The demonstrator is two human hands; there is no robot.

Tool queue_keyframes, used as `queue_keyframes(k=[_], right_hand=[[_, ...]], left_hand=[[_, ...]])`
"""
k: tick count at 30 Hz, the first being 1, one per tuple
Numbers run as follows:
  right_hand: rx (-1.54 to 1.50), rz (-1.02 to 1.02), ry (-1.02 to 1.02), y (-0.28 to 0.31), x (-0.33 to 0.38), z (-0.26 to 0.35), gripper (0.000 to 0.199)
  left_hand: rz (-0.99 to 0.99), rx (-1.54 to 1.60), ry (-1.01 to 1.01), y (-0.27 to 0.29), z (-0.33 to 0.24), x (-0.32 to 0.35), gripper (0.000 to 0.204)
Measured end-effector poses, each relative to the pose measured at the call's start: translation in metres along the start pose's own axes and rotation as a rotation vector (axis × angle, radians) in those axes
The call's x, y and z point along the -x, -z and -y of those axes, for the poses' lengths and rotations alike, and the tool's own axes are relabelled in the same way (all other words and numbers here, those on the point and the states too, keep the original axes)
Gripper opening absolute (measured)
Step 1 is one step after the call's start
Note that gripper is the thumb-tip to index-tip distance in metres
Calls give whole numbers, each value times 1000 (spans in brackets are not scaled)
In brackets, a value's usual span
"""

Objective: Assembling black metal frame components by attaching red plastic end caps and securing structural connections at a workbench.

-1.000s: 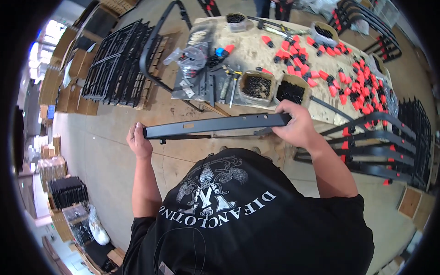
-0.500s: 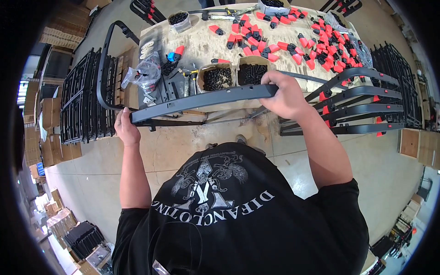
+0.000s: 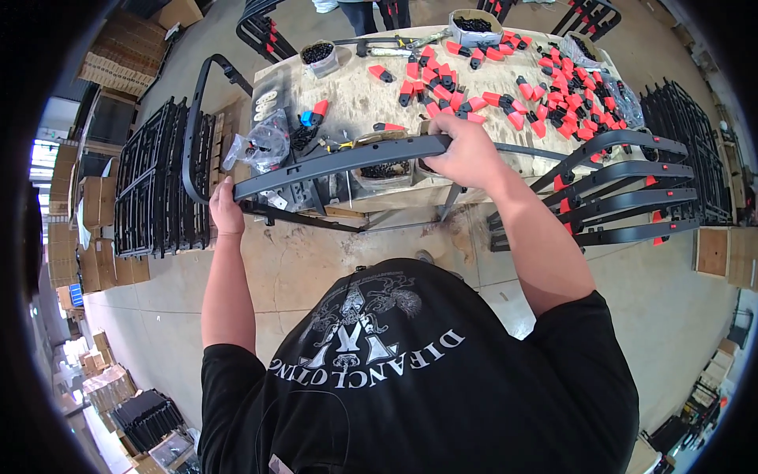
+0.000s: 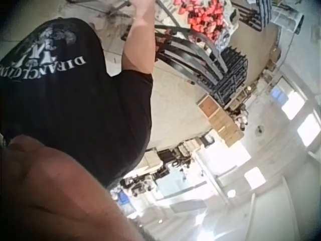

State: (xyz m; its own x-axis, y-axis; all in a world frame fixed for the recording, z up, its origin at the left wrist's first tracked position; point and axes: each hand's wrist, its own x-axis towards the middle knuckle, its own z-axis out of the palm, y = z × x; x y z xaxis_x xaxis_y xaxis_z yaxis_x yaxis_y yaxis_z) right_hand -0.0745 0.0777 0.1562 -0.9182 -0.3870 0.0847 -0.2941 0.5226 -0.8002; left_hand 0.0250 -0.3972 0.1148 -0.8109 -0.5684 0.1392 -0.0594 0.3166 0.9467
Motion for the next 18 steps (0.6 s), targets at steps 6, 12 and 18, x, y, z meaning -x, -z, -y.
queue_keyframes(k=[6, 12, 18], right_hand=[[-29, -134, 126, 6, 18, 2, 45], [-853, -236, -467, 16, 45, -131, 35], [-350, 191, -11, -37, -39, -193, 25]], left_hand=[[-25, 48, 41, 6, 12, -1, 34], [-6, 15, 54, 7, 6, 0, 35], [28, -596, -367, 14, -21, 1, 27]])
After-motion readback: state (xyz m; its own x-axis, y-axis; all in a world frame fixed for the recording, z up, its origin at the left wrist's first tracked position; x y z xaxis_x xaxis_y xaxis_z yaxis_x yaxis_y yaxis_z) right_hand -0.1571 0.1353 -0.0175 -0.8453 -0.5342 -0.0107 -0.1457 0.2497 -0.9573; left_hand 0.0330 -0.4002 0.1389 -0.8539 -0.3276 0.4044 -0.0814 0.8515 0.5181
